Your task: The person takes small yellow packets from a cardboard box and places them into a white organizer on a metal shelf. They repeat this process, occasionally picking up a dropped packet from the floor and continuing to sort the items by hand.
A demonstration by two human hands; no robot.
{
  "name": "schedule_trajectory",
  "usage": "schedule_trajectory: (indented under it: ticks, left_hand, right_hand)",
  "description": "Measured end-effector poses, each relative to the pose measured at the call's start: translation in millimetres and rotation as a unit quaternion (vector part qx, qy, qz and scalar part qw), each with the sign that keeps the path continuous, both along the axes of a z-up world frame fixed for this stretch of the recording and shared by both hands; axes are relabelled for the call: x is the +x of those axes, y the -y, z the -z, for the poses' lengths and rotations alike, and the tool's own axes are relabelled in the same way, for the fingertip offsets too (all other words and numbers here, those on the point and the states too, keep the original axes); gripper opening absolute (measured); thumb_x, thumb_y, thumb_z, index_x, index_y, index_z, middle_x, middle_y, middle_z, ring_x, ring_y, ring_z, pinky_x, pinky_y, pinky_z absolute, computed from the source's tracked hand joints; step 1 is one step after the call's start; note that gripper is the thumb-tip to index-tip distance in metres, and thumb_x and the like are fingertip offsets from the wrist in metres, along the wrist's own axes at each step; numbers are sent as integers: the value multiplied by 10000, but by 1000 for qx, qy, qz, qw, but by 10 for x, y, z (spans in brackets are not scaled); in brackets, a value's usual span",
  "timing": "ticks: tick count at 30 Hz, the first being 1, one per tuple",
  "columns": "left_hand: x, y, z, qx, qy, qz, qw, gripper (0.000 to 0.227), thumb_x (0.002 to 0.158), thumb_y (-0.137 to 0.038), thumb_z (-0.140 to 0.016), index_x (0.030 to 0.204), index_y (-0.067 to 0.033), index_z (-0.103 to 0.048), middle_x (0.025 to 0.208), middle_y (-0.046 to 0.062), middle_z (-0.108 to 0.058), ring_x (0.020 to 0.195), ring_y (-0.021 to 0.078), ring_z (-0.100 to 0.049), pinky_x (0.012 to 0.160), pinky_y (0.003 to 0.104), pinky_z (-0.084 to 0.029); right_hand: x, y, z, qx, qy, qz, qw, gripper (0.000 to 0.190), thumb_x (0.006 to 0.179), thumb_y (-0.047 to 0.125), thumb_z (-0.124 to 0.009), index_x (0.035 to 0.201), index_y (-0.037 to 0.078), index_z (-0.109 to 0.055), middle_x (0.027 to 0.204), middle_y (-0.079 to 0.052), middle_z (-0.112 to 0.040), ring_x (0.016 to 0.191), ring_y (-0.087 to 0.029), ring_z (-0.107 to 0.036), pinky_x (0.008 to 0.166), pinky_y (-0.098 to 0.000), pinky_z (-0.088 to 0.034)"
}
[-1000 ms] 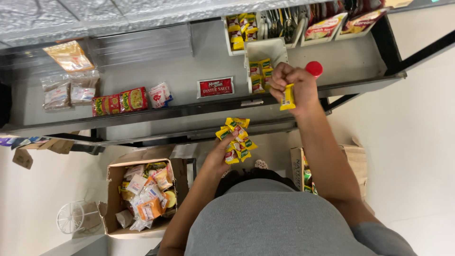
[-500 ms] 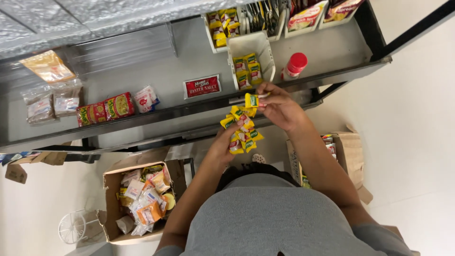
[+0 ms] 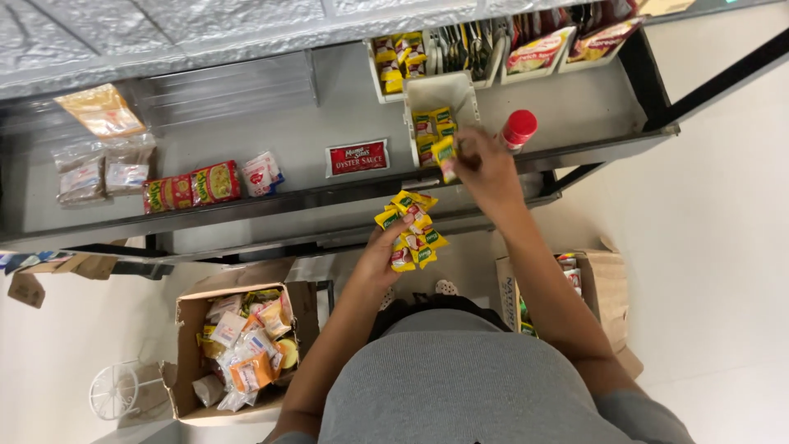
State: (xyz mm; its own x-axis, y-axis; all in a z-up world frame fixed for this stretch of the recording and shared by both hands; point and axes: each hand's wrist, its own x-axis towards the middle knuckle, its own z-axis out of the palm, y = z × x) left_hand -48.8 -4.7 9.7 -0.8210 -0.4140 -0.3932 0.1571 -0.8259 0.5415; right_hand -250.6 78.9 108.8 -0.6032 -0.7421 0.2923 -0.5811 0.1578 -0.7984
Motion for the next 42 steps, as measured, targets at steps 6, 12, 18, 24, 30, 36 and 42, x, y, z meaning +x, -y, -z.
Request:
schedule_trajectory:
  ticks: [6, 12, 18, 24, 30, 36, 42]
  left_hand:
    - [81, -32, -36, 3, 42, -12, 999, 475, 889, -237, -776, 1289, -51, -600, 1073, 112, -709, 917, 234, -723, 745, 427, -621]
    - [138, -47, -88, 13, 47, -25, 998, 504, 889, -272, -765, 1312, -58, -592, 1081, 113, -715, 916, 240, -731, 758, 433, -622]
    - [138, 49, 97, 20, -5, -19, 1000, 472, 915, -299, -748, 1299, -68, -602, 1079, 99, -716, 919, 238, -725, 761, 452, -618]
    - [151, 122, 348, 48, -56, -4, 997, 460, 932, -297, -744, 1308, -72, -602, 1105, 84, -716, 975, 231, -721, 856, 422, -610]
    - [93, 58, 102, 27, -38, 14, 999, 464, 925, -322, -720, 1298, -75, -597, 1090, 77, -714, 953, 225, -720, 827, 443, -606]
    - [94, 38, -133, 20, -8, -10, 1000, 469, 900, -283, -739, 1295, -81, -584, 1062, 75, -707, 915, 216, -720, 774, 430, -622]
    - [57, -44, -340, -57, 14, -67, 996, 428, 909, -152, -781, 1270, -56, -573, 1057, 70, -691, 895, 194, -717, 703, 368, -611]
  right_hand:
    - [-451, 905, 840, -37, -85, 2, 996, 222, 886, 52, -788, 978, 26, -588, 899, -160, -692, 802, -354, -698, 730, -416, -546]
    - [-697, 1134, 1347, -34, -179, 6, 983, 387, 741, 45, -799, 1093, -15, -649, 934, -247, -684, 902, -476, -642, 760, -512, -532]
    - [-345, 911, 850, -43, -352, 43, 934, 347, 795, 101, -777, 1111, 37, -646, 1111, -240, -645, 1025, -448, -638, 914, -462, -528]
    - [182, 21, 321, -14, 86, -244, 966, 278, 924, -18, -651, 1195, 45, -646, 1082, -80, -634, 977, -136, -650, 850, -241, -532]
    - [391, -173, 620, -95, 152, -133, 975, 298, 923, -50, -731, 1190, 35, -631, 1119, -61, -627, 1018, -153, -654, 824, -302, -560]
    - [397, -371, 328, -157, -379, -55, 910, 324, 814, -31, -817, 1111, 45, -714, 1198, -126, -641, 1046, -307, -666, 873, -397, -560]
    - [345, -369, 42, -150, -437, -75, 884, 285, 834, -9, -803, 1110, -7, -732, 1212, -112, -695, 1071, -261, -687, 886, -389, -585]
